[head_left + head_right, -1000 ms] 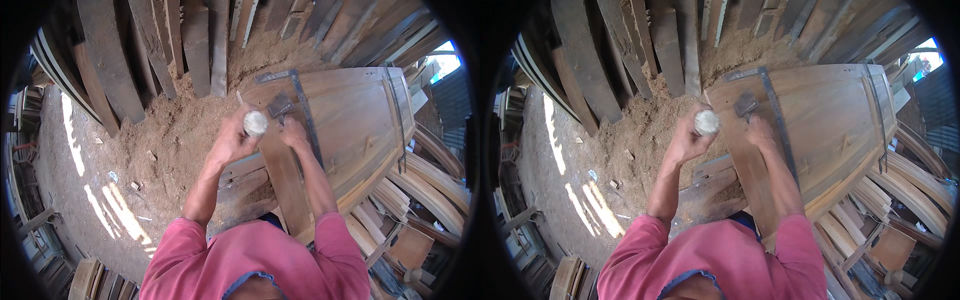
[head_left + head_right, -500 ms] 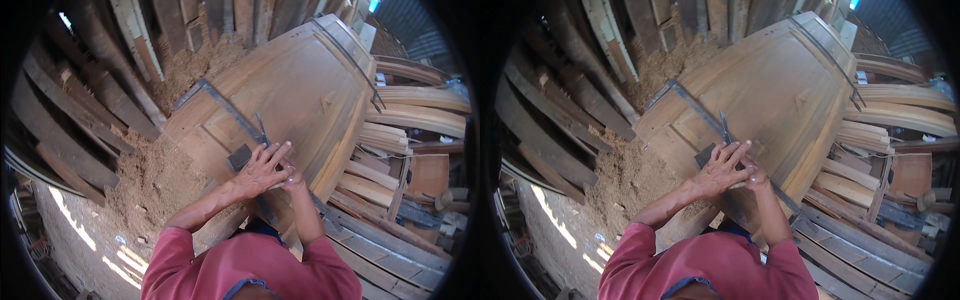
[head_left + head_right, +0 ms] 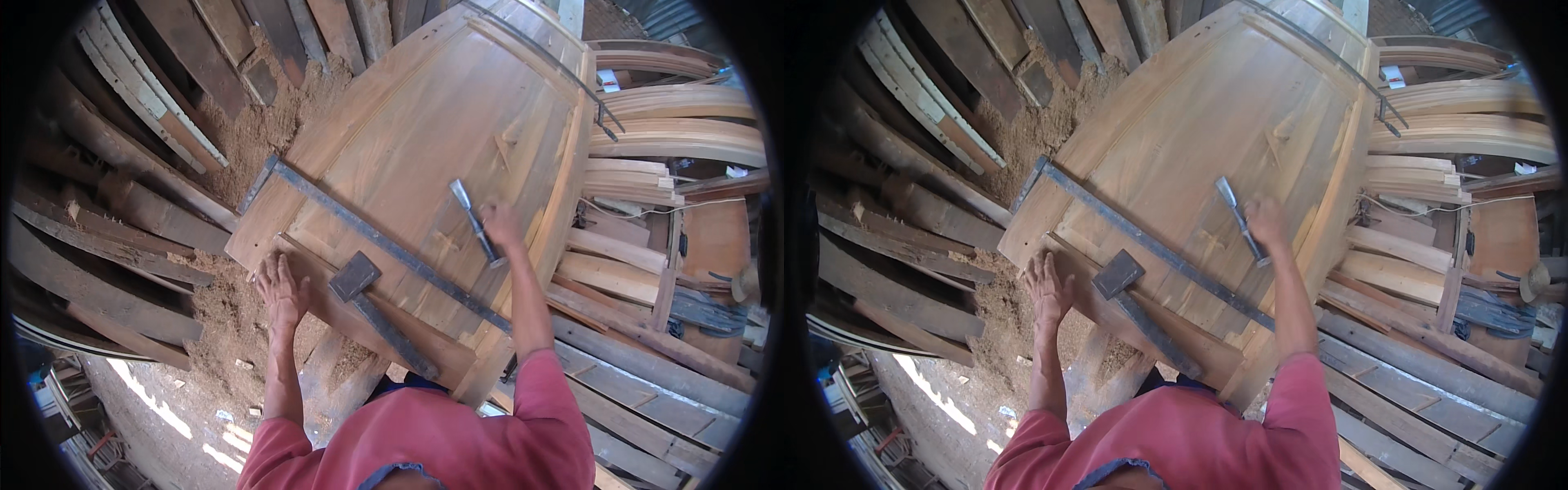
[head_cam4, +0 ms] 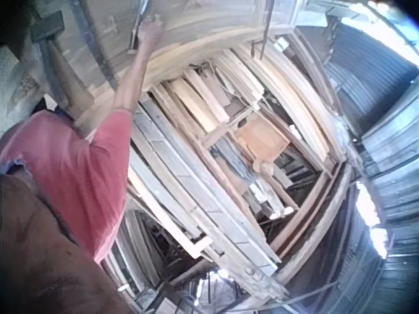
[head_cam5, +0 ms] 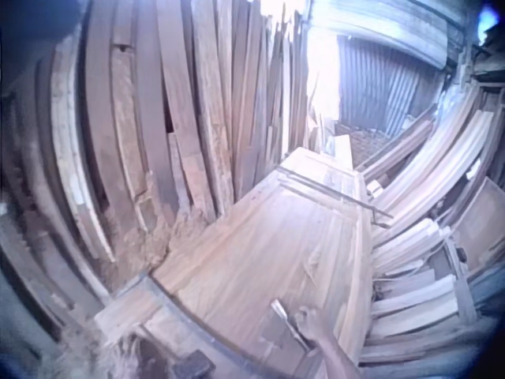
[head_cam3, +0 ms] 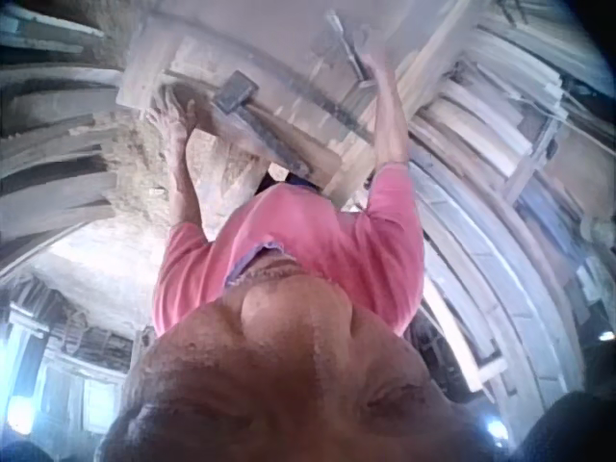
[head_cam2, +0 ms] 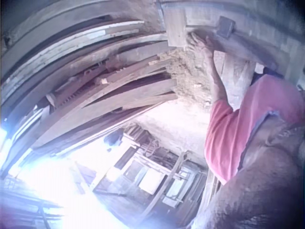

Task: The person uses a hammer and a chisel to shape joints and edges on a wooden door. They use a large metal clamp to hold the door frame together and handle a power drill and several pieces of wood.

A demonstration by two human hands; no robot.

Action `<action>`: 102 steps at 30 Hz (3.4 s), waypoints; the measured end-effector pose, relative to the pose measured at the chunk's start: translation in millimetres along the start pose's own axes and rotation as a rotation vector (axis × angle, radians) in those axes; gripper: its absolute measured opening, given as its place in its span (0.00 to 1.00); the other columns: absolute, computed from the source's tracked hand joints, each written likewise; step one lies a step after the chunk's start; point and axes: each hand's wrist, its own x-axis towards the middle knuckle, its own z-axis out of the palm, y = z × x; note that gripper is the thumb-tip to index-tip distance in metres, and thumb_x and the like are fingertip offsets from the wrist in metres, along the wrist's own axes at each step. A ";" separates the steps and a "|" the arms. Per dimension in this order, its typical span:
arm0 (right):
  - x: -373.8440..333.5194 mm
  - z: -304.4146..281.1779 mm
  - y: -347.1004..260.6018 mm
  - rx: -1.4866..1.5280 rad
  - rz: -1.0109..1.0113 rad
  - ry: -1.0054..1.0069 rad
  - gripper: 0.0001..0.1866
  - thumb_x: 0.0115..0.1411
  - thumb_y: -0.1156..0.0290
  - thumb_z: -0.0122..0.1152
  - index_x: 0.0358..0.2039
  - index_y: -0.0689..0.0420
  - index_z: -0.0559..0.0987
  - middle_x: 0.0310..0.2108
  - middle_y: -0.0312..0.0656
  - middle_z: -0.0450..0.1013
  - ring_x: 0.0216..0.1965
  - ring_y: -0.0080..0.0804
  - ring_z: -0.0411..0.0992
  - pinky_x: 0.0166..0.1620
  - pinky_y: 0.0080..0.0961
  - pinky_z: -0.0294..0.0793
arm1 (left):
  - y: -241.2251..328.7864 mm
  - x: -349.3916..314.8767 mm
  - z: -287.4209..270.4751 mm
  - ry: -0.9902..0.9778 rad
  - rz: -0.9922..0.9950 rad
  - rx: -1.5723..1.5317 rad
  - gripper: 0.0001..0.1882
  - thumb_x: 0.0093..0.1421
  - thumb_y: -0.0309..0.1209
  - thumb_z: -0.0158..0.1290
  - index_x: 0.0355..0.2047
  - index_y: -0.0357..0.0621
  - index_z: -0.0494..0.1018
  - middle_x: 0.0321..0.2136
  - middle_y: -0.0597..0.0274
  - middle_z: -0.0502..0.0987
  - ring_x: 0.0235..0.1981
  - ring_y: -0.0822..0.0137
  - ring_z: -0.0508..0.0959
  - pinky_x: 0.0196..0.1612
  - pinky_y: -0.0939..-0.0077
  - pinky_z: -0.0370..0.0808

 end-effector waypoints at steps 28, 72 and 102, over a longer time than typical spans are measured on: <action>-136.8 74.5 -223.4 0.450 -0.504 -0.204 0.10 0.62 0.72 0.55 0.43 0.62 0.71 0.37 0.56 0.73 0.41 0.59 0.71 0.44 0.48 0.69 | 64.7 11.3 -15.3 -0.185 -0.017 -1.570 0.08 0.62 0.28 0.61 0.40 0.42 0.75 0.32 0.70 0.77 0.36 0.75 0.75 0.41 0.77 0.74; -90.9 85.9 -349.1 0.070 -0.676 -0.251 0.15 0.62 0.70 0.61 0.43 0.66 0.71 0.25 0.42 0.73 0.25 0.24 0.73 0.27 0.29 0.71 | -109.0 33.4 43.5 -0.209 -0.497 -1.655 0.24 0.62 0.38 0.59 0.50 0.31 0.71 0.36 0.57 0.81 0.33 0.68 0.81 0.37 0.75 0.82; -129.2 -46.2 -456.5 1.326 -0.765 0.522 0.08 0.62 0.70 0.64 0.35 0.60 0.75 0.26 0.37 0.74 0.25 0.20 0.72 0.30 0.21 0.73 | -117.2 46.0 43.9 -0.234 -0.538 -1.606 0.25 0.60 0.40 0.60 0.51 0.34 0.71 0.36 0.56 0.81 0.30 0.68 0.81 0.36 0.73 0.80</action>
